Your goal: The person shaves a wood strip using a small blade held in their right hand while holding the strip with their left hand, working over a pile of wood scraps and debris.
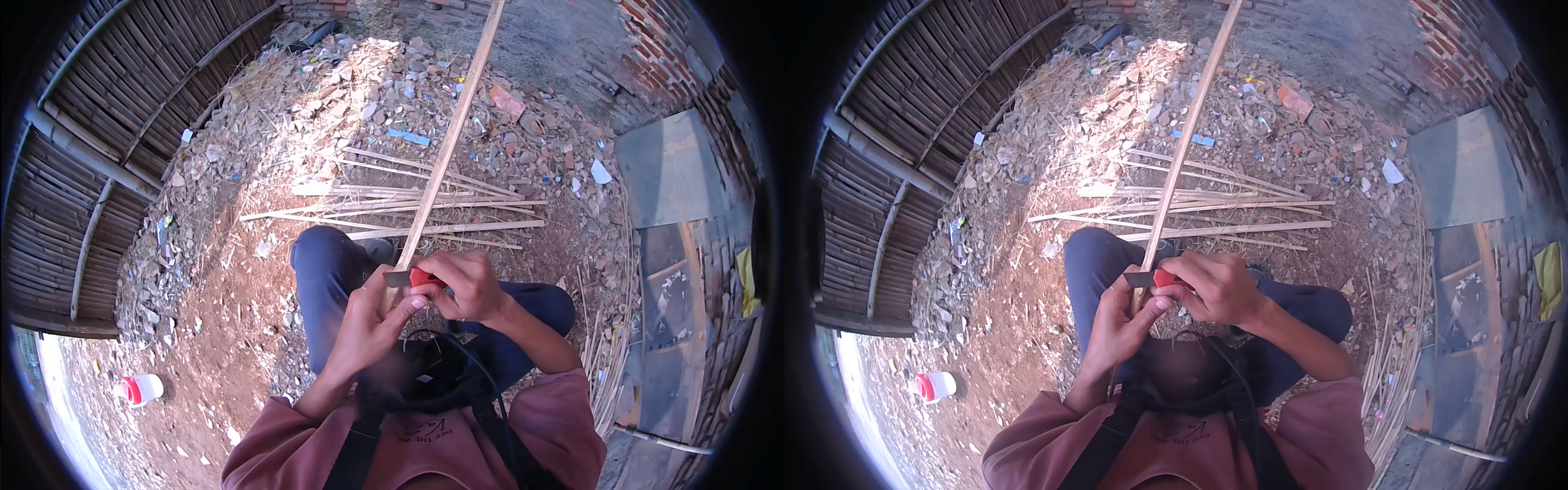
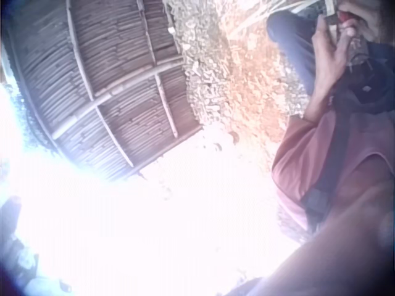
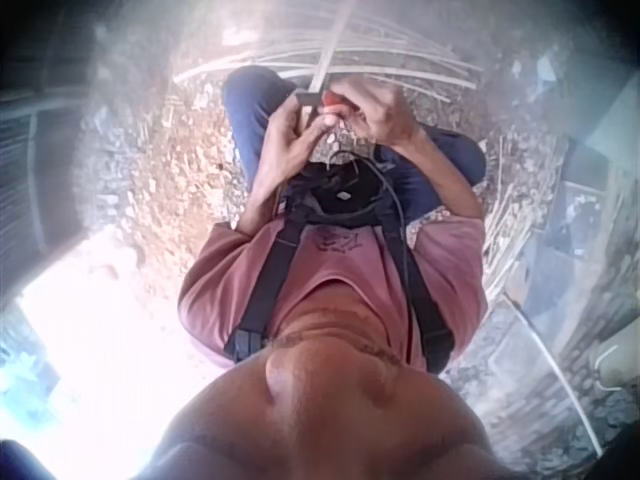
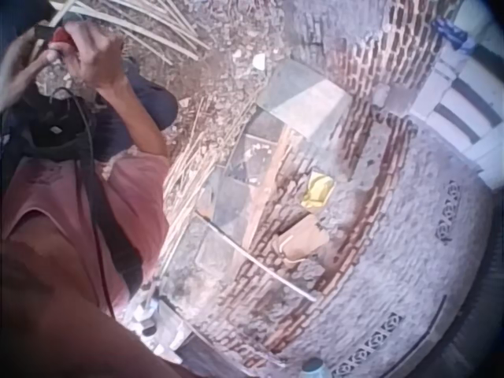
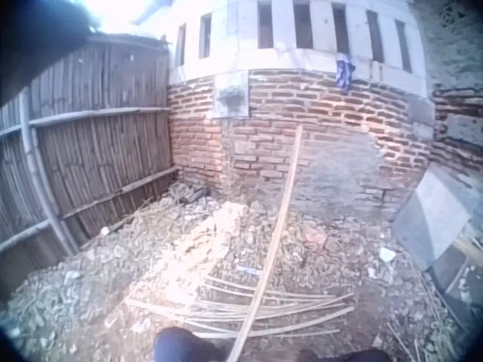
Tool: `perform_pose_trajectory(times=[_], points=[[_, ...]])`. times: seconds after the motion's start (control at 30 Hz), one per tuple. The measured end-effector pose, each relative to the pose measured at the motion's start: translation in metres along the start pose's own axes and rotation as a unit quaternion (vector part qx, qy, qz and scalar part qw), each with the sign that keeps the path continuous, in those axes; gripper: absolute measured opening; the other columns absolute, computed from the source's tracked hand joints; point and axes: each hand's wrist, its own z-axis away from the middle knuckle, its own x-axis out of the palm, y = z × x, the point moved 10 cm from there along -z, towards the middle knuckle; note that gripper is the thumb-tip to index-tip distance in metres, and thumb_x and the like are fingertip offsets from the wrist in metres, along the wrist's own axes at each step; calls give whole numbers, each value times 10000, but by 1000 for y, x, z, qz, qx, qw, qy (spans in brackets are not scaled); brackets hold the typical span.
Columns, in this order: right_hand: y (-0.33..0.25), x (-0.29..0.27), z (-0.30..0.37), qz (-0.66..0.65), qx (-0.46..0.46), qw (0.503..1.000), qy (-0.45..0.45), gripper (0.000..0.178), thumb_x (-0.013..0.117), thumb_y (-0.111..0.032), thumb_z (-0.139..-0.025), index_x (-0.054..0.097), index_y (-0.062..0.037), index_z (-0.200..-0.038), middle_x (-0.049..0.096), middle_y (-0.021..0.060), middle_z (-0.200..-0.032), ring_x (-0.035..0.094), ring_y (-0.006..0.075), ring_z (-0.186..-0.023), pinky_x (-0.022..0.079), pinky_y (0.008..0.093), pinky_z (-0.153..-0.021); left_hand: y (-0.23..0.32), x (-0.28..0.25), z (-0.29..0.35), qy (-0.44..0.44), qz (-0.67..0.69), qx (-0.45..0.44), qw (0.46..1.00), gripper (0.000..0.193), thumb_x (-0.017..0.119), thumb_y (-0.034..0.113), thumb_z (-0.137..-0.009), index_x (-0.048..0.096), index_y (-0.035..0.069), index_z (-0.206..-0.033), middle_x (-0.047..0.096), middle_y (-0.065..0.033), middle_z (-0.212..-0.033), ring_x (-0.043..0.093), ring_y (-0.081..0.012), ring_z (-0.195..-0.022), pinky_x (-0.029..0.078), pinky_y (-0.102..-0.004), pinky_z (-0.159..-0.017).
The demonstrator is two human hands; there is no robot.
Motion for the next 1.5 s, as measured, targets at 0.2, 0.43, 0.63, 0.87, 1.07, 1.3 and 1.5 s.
perform_pose_trajectory(times=[0.2, 0.43, 0.63, 0.87, 1.07, 1.3, 1.5], points=[[-1, -2, 3, 25, 14, 1000, -5, 277, 786, -261, -935, 701, -65, -1111, 678, 64, -784, 711, 261, -640, 543, 387, -543, 9, 5, 1, 2, -47, -26, 999, 198, 760, 154, -1031, 676, 13, -1140, 598, 64, -843, 471, -18, -767, 408, -225, -653], [-2, -3, 3, 27, 29, 999, -11, 286, 783, -160, -877, 703, -6, -1105, 722, 116, -871, 732, 292, -680, 572, 388, -573, 17, 1, 0, 45, -107, 26, 993, 251, 740, 232, -1038, 694, 16, -1157, 671, -79, -671, 572, -124, -549, 455, -313, -546], [-7, -8, 0, 46, 26, 999, 11, 287, 779, -208, -929, 699, -41, -1148, 715, 95, -845, 736, 278, -680, 568, 391, -569, 30, 1, 1, 56, -154, 33, 986, 251, 731, 227, -1044, 690, 7, -1157, 732, -127, -746, 704, -187, -606, 506, -325, -583], [-7, -10, 2, 70, 31, 997, 19, 291, 778, -162, -899, 695, -34, -1147, 711, 100, -844, 735, 278, -679, 567, 396, -572, 26, 3, -1, 54, -175, 19, 983, 274, 727, 230, -1047, 670, -7, -1173, 691, -160, -710, 698, -232, -578, 498, -329, -561], [-7, -9, 1, 82, 30, 996, 28, 268, 770, -149, -878, 700, -32, -1109, 710, 95, -837, 724, 273, -653, 560, 387, -556, 21, 2, -2, 47, -203, 21, 978, 320, 728, 294, -1049, 675, 3, -1170, 627, -150, -613, 655, -261, -505, 472, -359, -516], [-9, -10, 0, 99, 33, 994, 15, 248, 764, -172, -927, 693, -42, -1126, 680, 92, -812, 717, 270, -657, 555, 396, -565, 19, 0, -2, 63, -222, 38, 972, 345, 740, 337, -1037, 684, 16, -1151, 603, -142, -581, 648, -291, -491, 466, -371, -498], [-9, -11, 1, 108, 29, 993, 34, 240, 762, -183, -936, 695, -45, -1120, 674, 82, -802, 709, 263, -648, 550, 393, -563, 20, -2, -3, 65, -223, 30, 972, 347, 749, 356, -1029, 692, 21, -1097, 598, -146, -582, 635, -307, -491, 458, -379, -497]])
